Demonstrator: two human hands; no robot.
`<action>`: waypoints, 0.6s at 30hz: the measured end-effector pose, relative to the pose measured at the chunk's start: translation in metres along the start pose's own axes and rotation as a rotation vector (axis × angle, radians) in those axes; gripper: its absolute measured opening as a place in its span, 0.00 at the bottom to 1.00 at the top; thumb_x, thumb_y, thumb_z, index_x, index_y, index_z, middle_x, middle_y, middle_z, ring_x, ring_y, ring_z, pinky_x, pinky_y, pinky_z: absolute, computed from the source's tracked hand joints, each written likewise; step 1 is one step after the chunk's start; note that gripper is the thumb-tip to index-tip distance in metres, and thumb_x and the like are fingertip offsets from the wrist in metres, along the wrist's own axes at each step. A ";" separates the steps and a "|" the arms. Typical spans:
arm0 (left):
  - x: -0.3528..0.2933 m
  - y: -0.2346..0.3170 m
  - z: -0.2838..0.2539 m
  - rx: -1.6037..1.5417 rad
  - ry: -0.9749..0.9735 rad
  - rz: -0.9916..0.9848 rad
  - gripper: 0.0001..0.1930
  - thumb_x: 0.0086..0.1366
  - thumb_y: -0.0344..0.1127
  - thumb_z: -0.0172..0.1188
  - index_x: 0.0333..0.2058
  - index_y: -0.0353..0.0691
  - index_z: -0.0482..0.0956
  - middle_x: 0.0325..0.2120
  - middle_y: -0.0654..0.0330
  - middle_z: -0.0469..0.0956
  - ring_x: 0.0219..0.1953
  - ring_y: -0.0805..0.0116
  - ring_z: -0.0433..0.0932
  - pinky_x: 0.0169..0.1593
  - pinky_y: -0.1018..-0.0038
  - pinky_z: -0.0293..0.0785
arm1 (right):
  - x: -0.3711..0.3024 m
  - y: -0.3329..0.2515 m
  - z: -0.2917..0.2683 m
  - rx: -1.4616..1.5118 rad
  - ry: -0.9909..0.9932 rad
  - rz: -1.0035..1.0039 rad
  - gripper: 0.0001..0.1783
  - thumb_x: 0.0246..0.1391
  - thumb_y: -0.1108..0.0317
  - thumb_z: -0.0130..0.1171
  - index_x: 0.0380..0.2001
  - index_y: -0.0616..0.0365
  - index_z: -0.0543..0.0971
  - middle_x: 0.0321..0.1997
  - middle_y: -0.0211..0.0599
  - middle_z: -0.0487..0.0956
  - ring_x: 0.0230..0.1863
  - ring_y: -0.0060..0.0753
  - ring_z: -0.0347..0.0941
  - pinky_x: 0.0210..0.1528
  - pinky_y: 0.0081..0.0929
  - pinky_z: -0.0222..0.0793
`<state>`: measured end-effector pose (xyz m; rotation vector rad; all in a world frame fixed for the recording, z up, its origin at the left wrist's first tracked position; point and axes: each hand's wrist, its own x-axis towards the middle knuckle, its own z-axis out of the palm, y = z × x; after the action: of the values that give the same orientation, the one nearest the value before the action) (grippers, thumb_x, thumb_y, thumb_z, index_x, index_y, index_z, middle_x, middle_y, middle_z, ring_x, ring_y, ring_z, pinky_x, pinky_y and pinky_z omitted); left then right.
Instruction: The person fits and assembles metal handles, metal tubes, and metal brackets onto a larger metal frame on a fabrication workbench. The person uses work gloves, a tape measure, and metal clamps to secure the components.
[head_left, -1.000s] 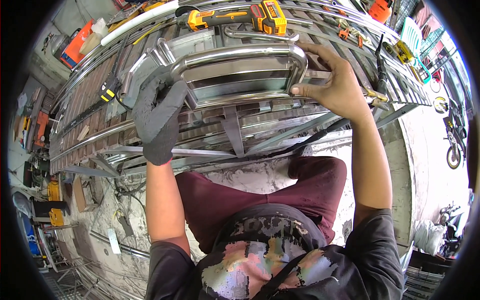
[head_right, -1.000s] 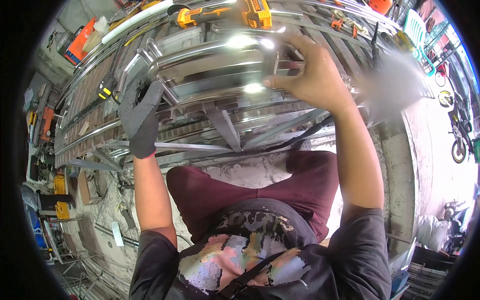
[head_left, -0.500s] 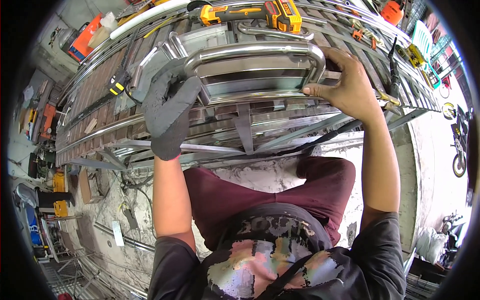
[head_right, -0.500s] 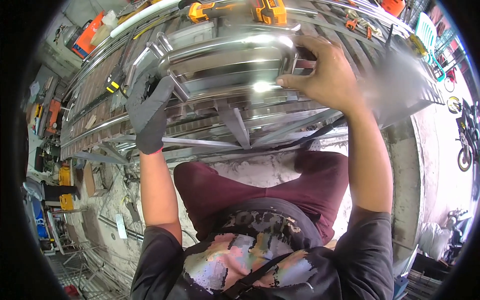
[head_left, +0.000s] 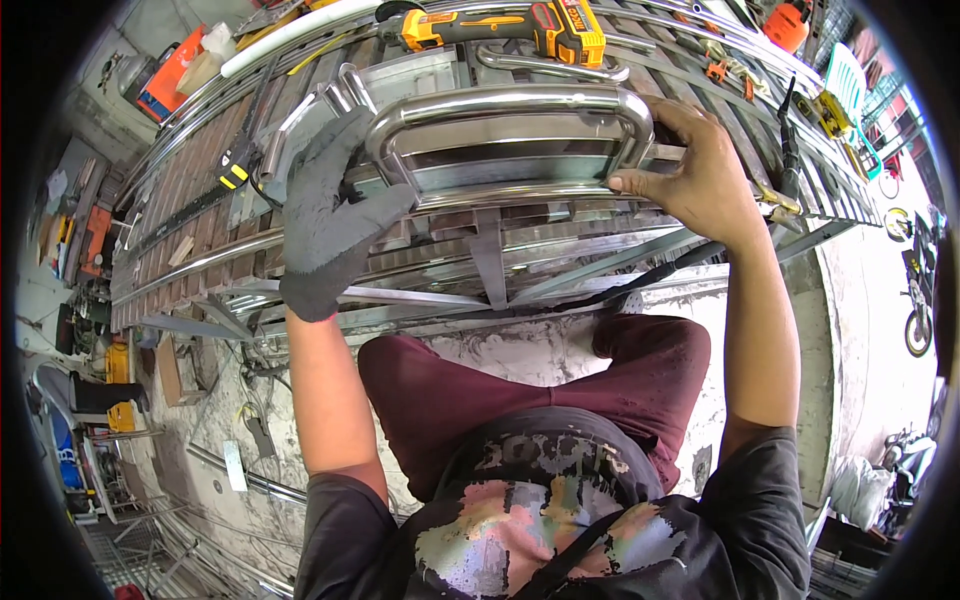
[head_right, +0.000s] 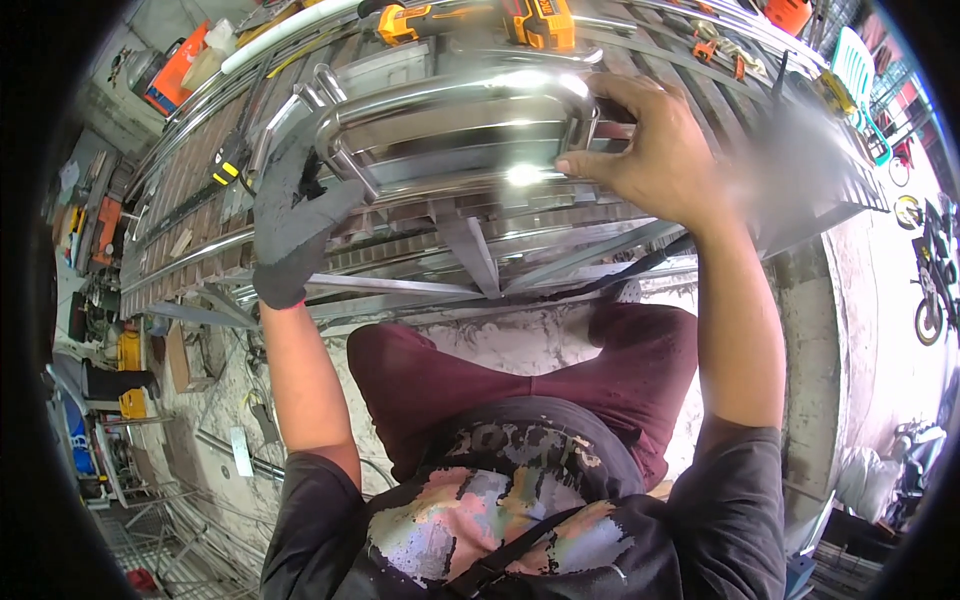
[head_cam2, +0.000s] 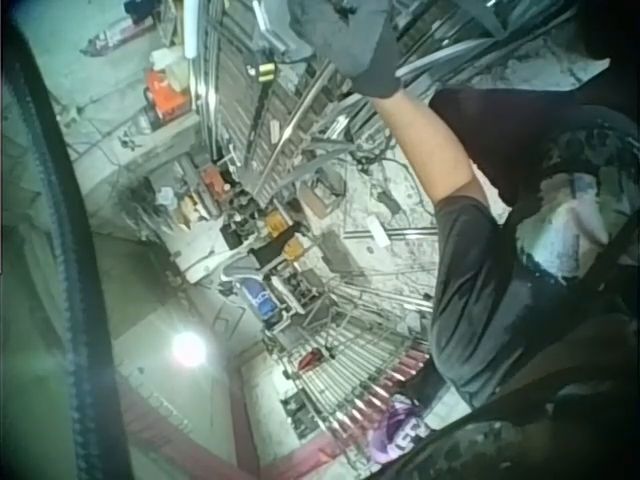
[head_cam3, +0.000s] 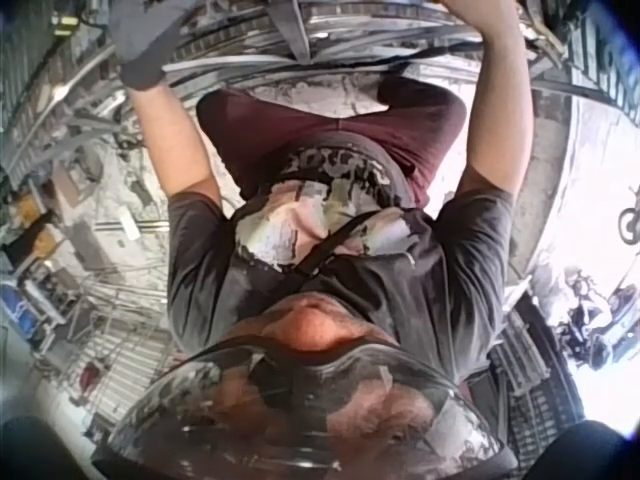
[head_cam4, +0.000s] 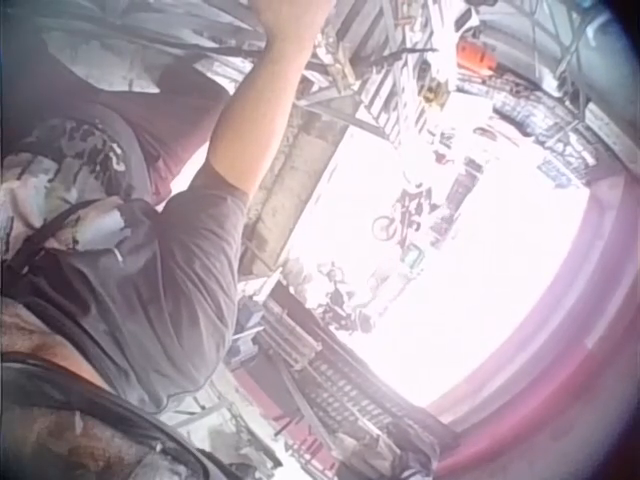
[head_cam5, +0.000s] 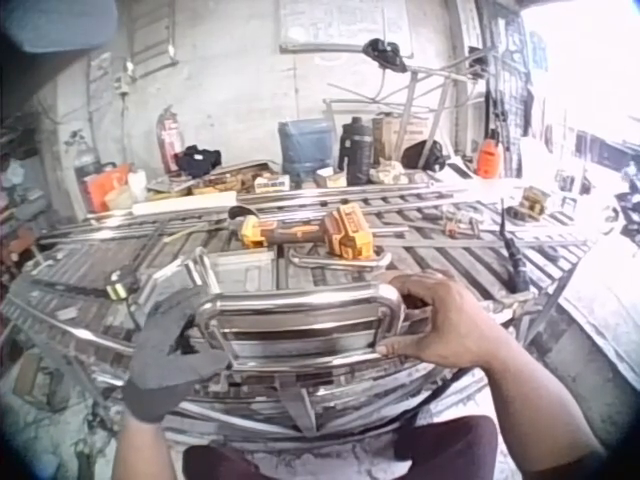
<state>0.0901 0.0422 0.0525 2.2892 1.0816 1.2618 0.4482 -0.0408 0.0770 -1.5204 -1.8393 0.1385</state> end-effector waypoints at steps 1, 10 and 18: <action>0.000 0.000 -0.001 -0.001 0.001 0.000 0.37 0.49 0.37 0.77 0.59 0.37 0.78 0.55 0.49 0.79 0.57 0.53 0.78 0.63 0.62 0.70 | -0.001 0.000 0.000 -0.024 0.001 0.021 0.43 0.36 0.59 0.85 0.56 0.66 0.80 0.52 0.49 0.84 0.56 0.45 0.78 0.63 0.38 0.68; 0.000 0.000 -0.004 0.118 -0.072 -0.029 0.40 0.48 0.38 0.76 0.62 0.35 0.76 0.53 0.47 0.81 0.57 0.51 0.79 0.63 0.61 0.70 | 0.000 -0.006 0.000 0.050 -0.022 0.023 0.44 0.36 0.58 0.84 0.58 0.64 0.80 0.55 0.47 0.83 0.57 0.46 0.77 0.64 0.39 0.68; 0.000 0.001 -0.002 0.206 0.011 0.120 0.41 0.49 0.40 0.76 0.63 0.33 0.75 0.58 0.45 0.78 0.61 0.51 0.75 0.66 0.62 0.68 | 0.000 -0.003 -0.001 0.034 -0.026 -0.021 0.45 0.36 0.56 0.84 0.59 0.65 0.79 0.55 0.49 0.83 0.59 0.49 0.76 0.65 0.41 0.68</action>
<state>0.0889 0.0417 0.0546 2.5362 1.1411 1.2605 0.4465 -0.0421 0.0792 -1.4816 -1.8637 0.1796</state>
